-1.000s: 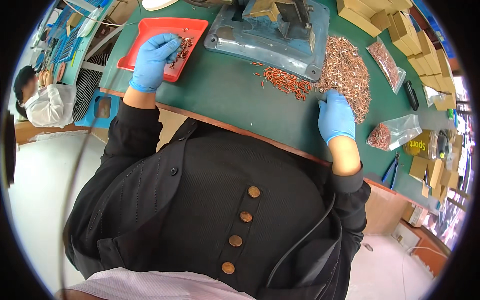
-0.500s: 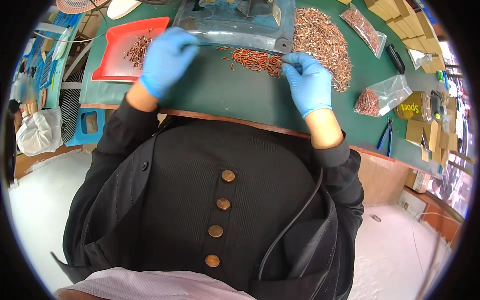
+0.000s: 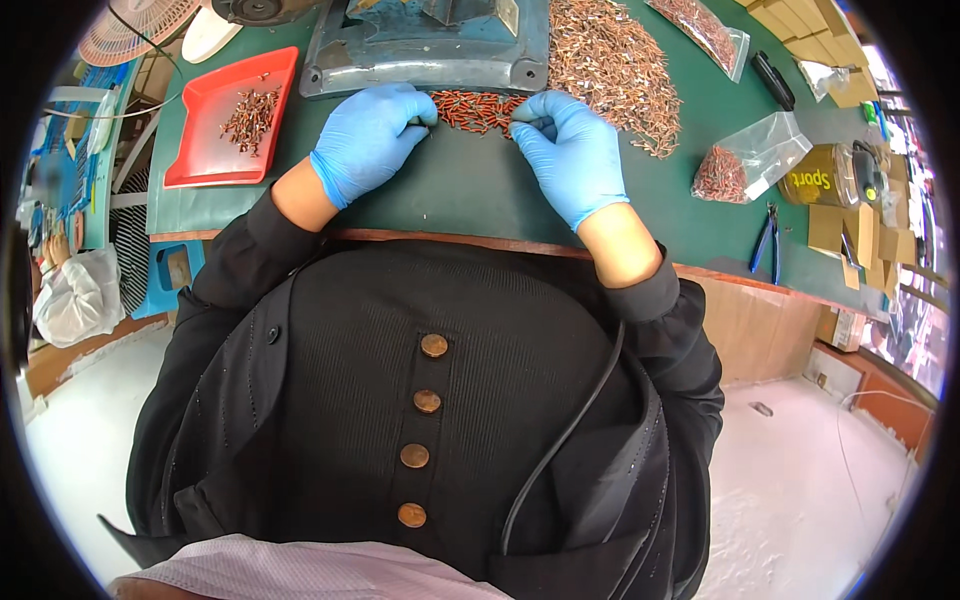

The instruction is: The recorder is inspecting and sorting small electronic components at a manual assembly station.

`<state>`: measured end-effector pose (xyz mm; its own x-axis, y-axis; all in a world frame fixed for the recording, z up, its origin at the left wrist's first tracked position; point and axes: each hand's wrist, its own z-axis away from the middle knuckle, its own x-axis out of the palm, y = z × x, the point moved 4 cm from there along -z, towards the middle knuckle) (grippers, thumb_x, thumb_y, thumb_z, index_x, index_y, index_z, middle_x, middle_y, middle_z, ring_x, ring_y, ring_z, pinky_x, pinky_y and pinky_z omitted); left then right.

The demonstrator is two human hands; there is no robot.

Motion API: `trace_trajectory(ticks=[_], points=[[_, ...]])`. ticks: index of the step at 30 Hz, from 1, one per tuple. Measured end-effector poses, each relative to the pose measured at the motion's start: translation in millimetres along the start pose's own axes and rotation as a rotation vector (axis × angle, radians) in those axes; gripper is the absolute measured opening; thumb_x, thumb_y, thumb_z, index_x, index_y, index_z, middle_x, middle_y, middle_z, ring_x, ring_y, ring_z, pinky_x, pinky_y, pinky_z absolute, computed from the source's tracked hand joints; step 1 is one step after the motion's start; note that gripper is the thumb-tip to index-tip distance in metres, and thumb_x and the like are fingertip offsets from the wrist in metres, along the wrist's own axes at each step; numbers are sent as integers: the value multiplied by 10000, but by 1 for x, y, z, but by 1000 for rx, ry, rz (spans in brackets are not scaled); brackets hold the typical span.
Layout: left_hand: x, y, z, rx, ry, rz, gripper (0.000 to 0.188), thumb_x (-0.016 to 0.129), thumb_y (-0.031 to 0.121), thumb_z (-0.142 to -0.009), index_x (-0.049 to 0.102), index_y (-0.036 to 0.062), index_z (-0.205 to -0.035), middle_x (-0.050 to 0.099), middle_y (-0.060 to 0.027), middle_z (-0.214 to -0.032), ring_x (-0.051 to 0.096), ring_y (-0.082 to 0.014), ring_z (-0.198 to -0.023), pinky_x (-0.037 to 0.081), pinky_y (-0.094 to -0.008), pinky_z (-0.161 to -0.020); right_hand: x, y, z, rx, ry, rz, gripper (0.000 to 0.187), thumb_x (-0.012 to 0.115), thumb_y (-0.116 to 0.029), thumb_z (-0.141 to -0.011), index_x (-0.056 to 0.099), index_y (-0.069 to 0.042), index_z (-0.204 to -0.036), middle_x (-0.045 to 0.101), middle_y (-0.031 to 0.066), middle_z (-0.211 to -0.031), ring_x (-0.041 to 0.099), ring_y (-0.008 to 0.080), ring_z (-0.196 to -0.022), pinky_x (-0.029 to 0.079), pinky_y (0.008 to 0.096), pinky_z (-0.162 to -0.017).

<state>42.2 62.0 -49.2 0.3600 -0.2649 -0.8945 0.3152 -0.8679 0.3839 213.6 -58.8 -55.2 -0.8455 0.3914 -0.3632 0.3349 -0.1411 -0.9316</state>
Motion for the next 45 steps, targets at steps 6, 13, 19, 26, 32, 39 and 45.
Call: trace_trajectory(ticks=[6, 13, 19, 26, 32, 39, 45], points=[[0, -3, 1, 30, -37, 2, 74, 606, 79, -757, 579, 59, -823, 580, -116, -806, 567, -326, -774, 455, -404, -682, 11, -5, 1, 18, -49, 22, 96, 629, -1, -830, 609, -7, -924, 614, 11, -803, 562, 66, -715, 468, 208, -673], [-14, 22, 3, -170, 2, 833, 130, 581, 45, -840, 595, 23, -967, 604, -37, -880, 563, -127, -780, 462, -267, -723, 26, -31, 5, -43, -34, -158, 104, 589, 14, -860, 547, 20, -954, 601, 44, -890, 590, 85, -786, 485, 213, -712], [-24, 39, 2, -321, 86, 1089, 138, 615, 39, -830, 592, -17, -954, 610, -33, -863, 569, -81, -782, 475, -230, -715, 29, -50, 4, -73, 60, -193, 99, 582, 11, -866, 525, 19, -946, 596, 55, -875, 581, 86, -758, 489, 206, -670], [-25, 35, 1, -299, 263, 1223, 154, 600, 51, -877, 580, 8, -1023, 609, -28, -872, 556, -85, -777, 463, -226, -708, 33, -67, -9, -164, 121, -338, 107, 575, 2, -872, 523, 13, -964, 599, 44, -855, 564, 81, -727, 480, 206, -660], [-31, 22, -7, -291, 411, 1183, 120, 602, 29, -872, 589, 3, -988, 612, -19, -829, 559, -68, -716, 466, -210, -657, 40, -73, -30, -151, 131, -408, 113, 576, -12, -875, 529, 18, -973, 609, 56, -842, 578, 94, -722, 483, 216, -663], [-63, -5, -52, -148, 774, 603, 60, 659, 30, -782, 648, -3, -832, 616, -65, -734, 564, -92, -588, 456, -238, -549, 34, -78, -88, -152, 197, -369, 125, 593, -72, -863, 569, 26, -936, 631, 66, -784, 590, 104, -672, 479, 230, -642], [-71, -11, -78, -89, 943, 346, 81, 694, 42, -775, 667, 5, -841, 599, -7, -667, 474, -41, -537, 398, -207, -496, 33, -80, -129, -266, 377, -273, 196, 672, -140, -788, 633, 48, -830, 655, 109, -705, 619, 144, -631, 493, 272, -598]])
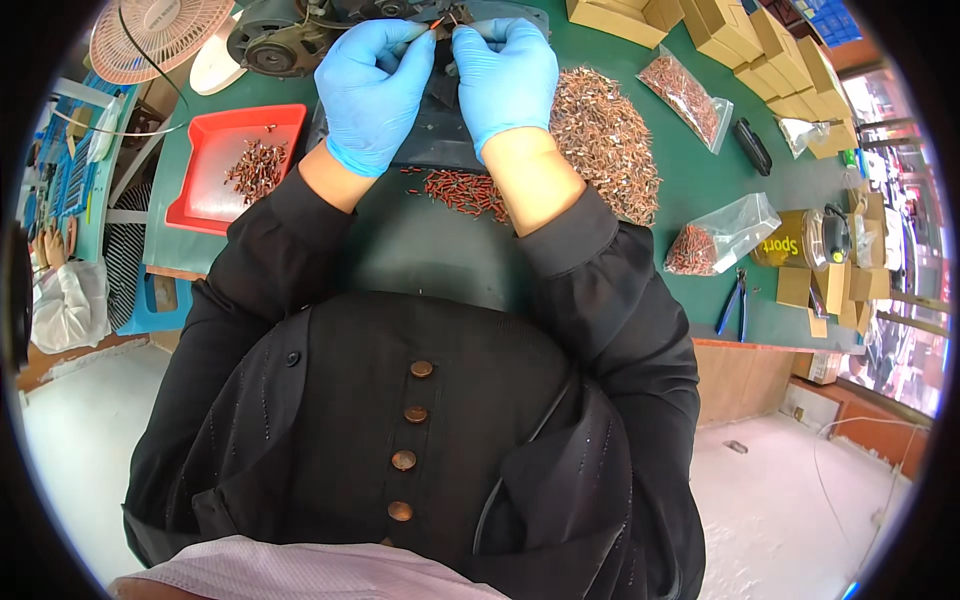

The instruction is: The recorder is inspecting and sorting small electronic components at a manual assembly station.

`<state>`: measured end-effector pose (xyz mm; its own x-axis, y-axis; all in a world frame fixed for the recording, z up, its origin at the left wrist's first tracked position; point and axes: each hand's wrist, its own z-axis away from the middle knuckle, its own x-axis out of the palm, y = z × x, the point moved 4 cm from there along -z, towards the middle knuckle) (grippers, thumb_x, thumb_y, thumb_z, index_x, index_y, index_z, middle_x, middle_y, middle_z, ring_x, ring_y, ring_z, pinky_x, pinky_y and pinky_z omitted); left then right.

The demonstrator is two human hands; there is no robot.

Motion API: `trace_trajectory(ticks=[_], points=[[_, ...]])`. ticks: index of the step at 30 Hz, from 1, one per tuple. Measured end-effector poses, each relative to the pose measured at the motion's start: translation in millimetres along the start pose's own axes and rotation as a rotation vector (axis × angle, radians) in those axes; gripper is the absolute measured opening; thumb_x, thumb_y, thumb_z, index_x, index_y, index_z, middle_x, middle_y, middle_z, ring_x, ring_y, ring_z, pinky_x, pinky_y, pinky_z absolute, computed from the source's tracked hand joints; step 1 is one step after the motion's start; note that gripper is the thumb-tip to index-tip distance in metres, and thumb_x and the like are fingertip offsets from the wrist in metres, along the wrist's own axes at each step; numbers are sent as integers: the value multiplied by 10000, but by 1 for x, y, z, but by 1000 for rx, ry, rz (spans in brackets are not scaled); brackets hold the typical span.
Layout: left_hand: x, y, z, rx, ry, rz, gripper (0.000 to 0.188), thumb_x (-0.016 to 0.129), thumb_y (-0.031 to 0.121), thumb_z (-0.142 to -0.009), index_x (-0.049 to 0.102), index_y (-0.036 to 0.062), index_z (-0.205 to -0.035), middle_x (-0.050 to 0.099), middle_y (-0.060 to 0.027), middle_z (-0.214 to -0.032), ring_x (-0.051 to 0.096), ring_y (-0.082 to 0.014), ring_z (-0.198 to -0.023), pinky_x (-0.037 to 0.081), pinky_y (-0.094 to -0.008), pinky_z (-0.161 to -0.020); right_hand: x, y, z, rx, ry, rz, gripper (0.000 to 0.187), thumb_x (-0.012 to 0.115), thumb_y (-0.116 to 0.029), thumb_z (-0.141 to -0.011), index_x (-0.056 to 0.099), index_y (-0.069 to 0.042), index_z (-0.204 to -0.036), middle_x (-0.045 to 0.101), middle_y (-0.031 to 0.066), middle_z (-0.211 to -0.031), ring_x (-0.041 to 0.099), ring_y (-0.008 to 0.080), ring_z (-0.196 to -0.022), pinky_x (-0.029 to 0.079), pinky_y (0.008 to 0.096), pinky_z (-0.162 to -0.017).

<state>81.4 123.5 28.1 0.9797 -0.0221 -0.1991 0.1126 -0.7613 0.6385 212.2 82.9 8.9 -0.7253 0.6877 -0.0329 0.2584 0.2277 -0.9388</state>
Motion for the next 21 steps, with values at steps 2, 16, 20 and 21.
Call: trace_trajectory(ticks=[2, 16, 20, 21], points=[[3, -1, -3, 66, 60, -7, 81, 702, 37, -760, 669, 6, -827, 588, -16, -648, 484, -52, -529, 396, -213, -486, 2, 4, -4, 19, 1, 25, 213, 676, -159, -779, 637, 46, -820, 655, 114, -704, 619, 156, -629, 496, 283, -607], [10, -7, -5, 131, 70, -70, 70, 713, 35, -749, 662, 11, -791, 572, -48, -604, 502, -107, -498, 410, -248, -483, 7, 4, -7, 86, 42, 99, 241, 674, -198, -735, 641, 40, -758, 649, 144, -673, 625, 205, -622, 503, 326, -625], [10, -6, -7, 117, 49, -47, 75, 713, 36, -745, 662, 16, -795, 564, -52, -598, 504, -120, -499, 411, -255, -486, 7, 4, -7, 77, 42, 105, 245, 676, -200, -740, 643, 41, -770, 646, 137, -669, 620, 196, -616, 502, 318, -621], [10, -5, -6, 116, 49, -47, 75, 713, 36, -745, 662, 16, -795, 564, -52, -598, 504, -120, -499, 411, -255, -486, 6, 4, -6, 70, 42, 80, 244, 678, -197, -744, 644, 42, -776, 647, 134, -673, 619, 188, -616, 502, 312, -618]])
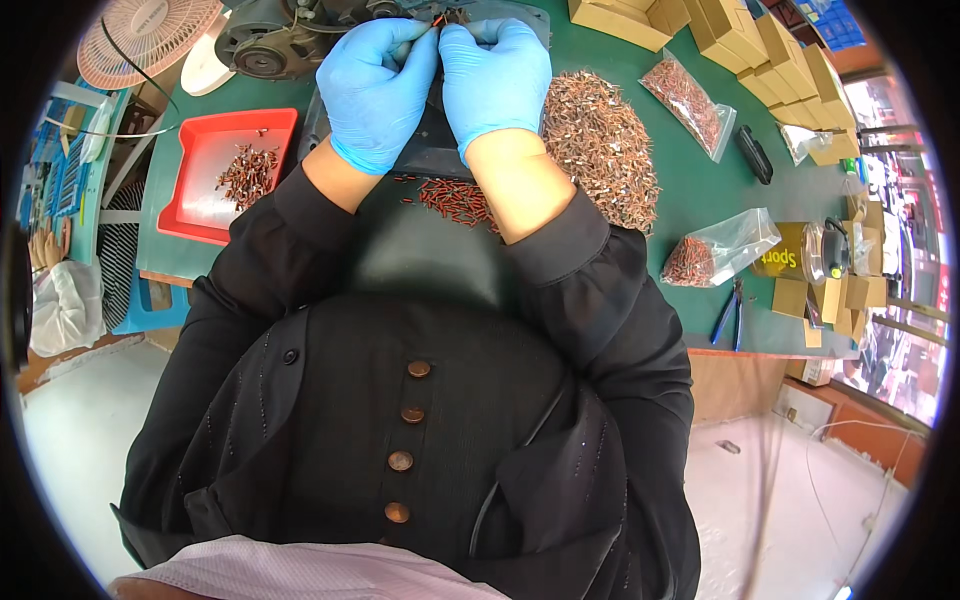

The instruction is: The recorder is inspecting and sorting small electronic components at a manual assembly station.

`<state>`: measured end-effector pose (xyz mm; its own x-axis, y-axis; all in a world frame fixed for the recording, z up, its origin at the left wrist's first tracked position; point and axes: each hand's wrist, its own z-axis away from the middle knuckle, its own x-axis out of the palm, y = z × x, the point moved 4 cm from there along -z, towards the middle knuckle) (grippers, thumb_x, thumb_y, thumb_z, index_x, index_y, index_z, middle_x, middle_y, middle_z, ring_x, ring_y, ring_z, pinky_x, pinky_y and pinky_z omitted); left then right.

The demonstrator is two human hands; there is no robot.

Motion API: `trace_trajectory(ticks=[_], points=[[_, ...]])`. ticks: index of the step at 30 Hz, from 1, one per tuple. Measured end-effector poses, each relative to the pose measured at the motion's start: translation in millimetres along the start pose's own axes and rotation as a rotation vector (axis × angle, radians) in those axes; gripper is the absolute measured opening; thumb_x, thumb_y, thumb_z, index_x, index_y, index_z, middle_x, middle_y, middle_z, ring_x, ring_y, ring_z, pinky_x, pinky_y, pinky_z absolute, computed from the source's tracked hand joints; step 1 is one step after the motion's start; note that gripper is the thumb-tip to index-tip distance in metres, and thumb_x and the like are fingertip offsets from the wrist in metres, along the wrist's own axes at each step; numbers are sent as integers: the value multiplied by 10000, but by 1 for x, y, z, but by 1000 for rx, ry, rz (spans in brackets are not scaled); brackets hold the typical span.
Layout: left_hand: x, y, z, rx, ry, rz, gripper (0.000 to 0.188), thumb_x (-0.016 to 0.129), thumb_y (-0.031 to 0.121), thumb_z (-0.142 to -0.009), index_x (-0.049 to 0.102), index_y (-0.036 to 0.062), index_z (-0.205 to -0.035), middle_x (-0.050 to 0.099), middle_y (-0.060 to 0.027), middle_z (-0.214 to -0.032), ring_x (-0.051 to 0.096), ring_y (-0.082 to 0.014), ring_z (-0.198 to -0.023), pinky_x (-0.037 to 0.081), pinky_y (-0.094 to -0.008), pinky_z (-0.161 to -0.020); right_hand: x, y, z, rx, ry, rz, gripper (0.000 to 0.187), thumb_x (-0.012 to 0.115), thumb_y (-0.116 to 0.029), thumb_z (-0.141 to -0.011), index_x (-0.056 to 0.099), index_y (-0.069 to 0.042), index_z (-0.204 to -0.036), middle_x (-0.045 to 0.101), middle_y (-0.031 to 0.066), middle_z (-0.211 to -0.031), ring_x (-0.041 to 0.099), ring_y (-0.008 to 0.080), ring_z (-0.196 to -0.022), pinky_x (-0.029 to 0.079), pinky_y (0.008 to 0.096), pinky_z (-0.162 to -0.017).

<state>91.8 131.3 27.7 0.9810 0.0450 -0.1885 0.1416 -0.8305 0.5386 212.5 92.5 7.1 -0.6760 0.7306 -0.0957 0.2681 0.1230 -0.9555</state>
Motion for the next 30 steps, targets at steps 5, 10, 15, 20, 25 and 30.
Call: trace_trajectory(ticks=[5, 10, 15, 20, 25, 30], points=[[0, -3, 1, -6, -2, -38, 77, 711, 42, -743, 666, 25, -804, 562, -55, -594, 510, -131, -502, 409, -261, -484, 2, 2, 2, 19, -27, -69, 230, 679, -177, -759, 645, 45, -809, 652, 118, -692, 611, 160, -621, 497, 290, -609], [1, -7, 0, 66, 2, -102, 72, 705, 49, -748, 666, 22, -802, 556, -57, -585, 507, -139, -491, 408, -263, -481, 1, -1, 4, -2, -34, -25, 211, 675, -154, -776, 647, 48, -831, 653, 106, -708, 600, 145, -616, 493, 277, -607], [-3, 0, 0, -42, -29, -54, 66, 689, 50, -765, 669, 17, -819, 559, -44, -582, 492, -99, -497, 402, -242, -482, -8, -4, 21, 162, -105, -302, 141, 636, -132, -857, 608, 3, -891, 621, 29, -764, 549, 93, -639, 427, 218, -592], [-26, 4, 14, -321, -121, 213, 86, 681, 64, -795, 666, -2, -849, 563, 40, -618, 481, -25, -557, 397, -194, -516, -56, 1, 40, 182, -158, -104, 136, 608, -133, -870, 618, -5, -916, 626, 34, -782, 553, 97, -640, 454, 219, -623], [-97, -24, 40, -348, -356, 83, 144, 663, 113, -800, 654, 7, -897, 631, -67, -741, 572, -101, -640, 466, -244, -608, -137, 33, 54, 246, -301, 249, 160, 640, -83, -826, 641, 10, -956, 623, 14, -775, 531, 82, -639, 434, 207, -598], [-184, -86, 54, -476, -428, -367, 134, 655, 77, -827, 638, -11, -926, 636, -12, -784, 559, -59, -706, 457, -208, -670, -179, 55, 81, 208, -431, 638, 174, 674, -96, -786, 658, 3, -928, 624, 20, -752, 539, 86, -659, 458, 231, -624]])
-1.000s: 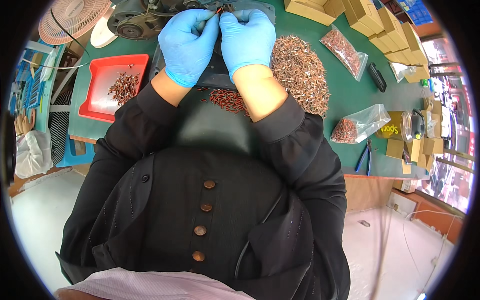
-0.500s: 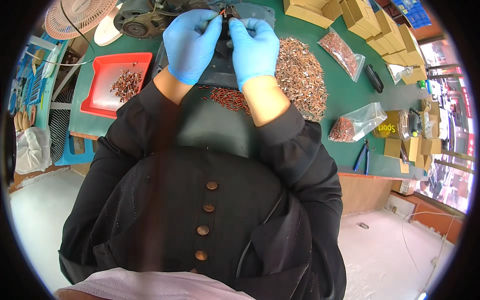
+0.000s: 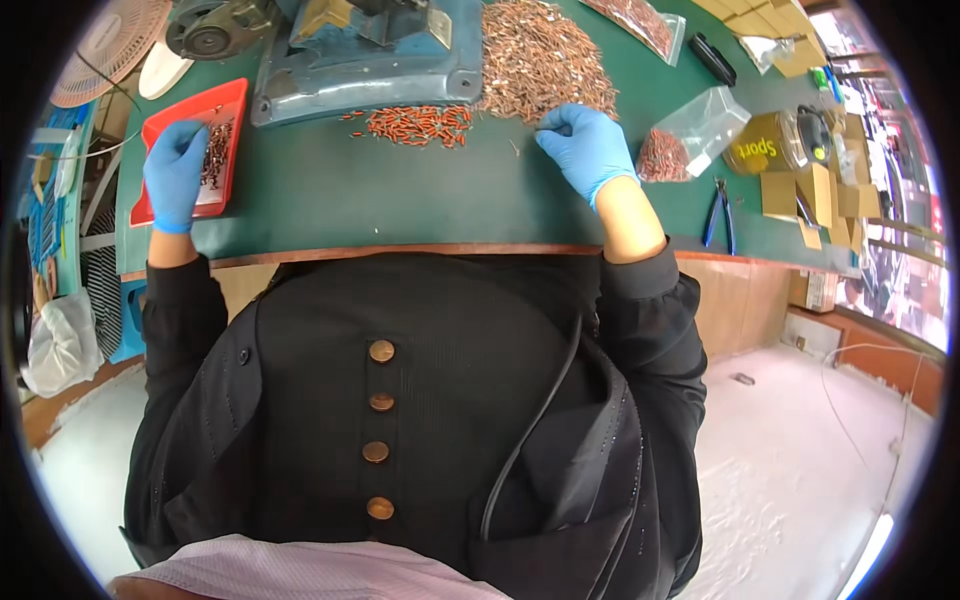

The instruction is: The recorder is inspecting and sorting small electronic components at a manual assembly station.

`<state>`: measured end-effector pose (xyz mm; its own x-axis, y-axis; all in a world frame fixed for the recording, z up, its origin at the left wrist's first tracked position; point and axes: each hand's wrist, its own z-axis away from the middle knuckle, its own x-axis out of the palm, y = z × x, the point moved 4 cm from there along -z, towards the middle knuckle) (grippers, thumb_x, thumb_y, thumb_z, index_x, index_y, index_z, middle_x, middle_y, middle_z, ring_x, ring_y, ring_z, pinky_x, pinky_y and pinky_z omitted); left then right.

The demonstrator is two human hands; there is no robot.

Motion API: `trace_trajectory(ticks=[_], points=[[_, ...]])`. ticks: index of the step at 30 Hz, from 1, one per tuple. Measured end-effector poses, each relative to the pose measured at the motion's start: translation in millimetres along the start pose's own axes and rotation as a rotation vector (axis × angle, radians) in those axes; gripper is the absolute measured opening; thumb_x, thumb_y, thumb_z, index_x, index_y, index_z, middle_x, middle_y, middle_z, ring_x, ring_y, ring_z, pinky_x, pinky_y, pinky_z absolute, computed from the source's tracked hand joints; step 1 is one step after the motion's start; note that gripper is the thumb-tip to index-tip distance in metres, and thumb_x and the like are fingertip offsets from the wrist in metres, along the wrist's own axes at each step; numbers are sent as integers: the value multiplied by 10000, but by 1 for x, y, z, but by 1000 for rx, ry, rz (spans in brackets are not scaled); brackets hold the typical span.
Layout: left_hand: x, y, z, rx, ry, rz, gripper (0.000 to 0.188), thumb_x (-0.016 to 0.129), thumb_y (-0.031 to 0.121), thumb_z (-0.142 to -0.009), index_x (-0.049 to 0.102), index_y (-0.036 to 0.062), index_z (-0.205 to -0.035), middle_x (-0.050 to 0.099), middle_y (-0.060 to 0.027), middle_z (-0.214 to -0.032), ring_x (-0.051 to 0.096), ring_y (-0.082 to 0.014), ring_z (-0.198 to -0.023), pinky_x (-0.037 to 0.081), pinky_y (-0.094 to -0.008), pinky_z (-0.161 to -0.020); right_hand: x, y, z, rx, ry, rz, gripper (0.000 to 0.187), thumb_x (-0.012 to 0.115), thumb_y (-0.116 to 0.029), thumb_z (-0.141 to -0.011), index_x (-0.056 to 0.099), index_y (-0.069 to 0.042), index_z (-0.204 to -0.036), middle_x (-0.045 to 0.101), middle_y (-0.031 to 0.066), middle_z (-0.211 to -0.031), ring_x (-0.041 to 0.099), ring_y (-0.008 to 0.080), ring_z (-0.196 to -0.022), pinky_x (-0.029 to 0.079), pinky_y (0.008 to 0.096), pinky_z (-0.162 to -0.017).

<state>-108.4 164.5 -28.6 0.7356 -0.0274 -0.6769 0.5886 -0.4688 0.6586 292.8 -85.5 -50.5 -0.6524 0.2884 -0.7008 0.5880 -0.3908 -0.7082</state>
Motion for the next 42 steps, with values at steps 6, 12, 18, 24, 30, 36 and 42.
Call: trace_trajectory(ticks=[6, 12, 18, 24, 30, 36, 42], points=[[-16, -20, 8, -67, -52, -168, 147, 644, 99, -819, 650, 1, -929, 654, -59, -776, 596, -91, -700, 481, -244, -670, 19, -13, 12, 74, 10, 353, 257, 702, -262, -727, 668, -48, -865, 659, 152, -787, 645, 264, -741, 503, 354, -694], [55, 69, 28, 369, -210, -8, 130, 633, 143, -780, 649, 46, -865, 633, -128, -823, 607, -304, -789, 485, -360, -721, 35, -22, 11, 45, 13, 539, 195, 629, -227, -765, 640, -42, -827, 649, 173, -833, 620, 351, -804, 490, 411, -735], [108, 113, 36, 472, -401, -122, 94, 591, 148, -782, 627, 69, -818, 622, -111, -833, 589, -313, -817, 471, -402, -715, 34, -23, 16, -72, 72, 472, 161, 617, -172, -782, 599, -21, -833, 638, 184, -800, 626, 324, -735, 492, 396, -689], [122, 109, 31, 477, -478, -239, 88, 598, 126, -775, 604, 59, -832, 616, -115, -849, 586, -321, -826, 472, -402, -711, 36, -35, 22, -125, 126, 104, 88, 626, -57, -802, 597, -5, -868, 647, 112, -773, 632, 168, -639, 499, 285, -610], [111, 121, 36, 407, -463, 20, 86, 602, 100, -806, 606, 47, -874, 618, -79, -813, 589, -217, -725, 473, -323, -667, 54, -55, 17, -47, 27, -373, 155, 604, -18, -824, 636, -17, -975, 667, 68, -770, 630, 112, -667, 507, 257, -619], [94, 151, 49, 191, -374, 524, 95, 642, 34, -820, 609, 26, -909, 600, 15, -823, 526, -36, -722, 441, -197, -654, 60, -106, 22, -149, -66, -678, 87, 512, -33, -917, 521, 12, -992, 596, 59, -855, 593, 116, -724, 493, 238, -669], [92, 166, 55, 174, -283, 707, 99, 631, -5, -812, 604, 9, -906, 623, -13, -827, 569, -44, -722, 468, -192, -649, 68, -132, 27, -130, -5, -860, 92, 517, -38, -920, 513, 5, -1001, 586, 61, -846, 573, 113, -711, 483, 231, -669]])
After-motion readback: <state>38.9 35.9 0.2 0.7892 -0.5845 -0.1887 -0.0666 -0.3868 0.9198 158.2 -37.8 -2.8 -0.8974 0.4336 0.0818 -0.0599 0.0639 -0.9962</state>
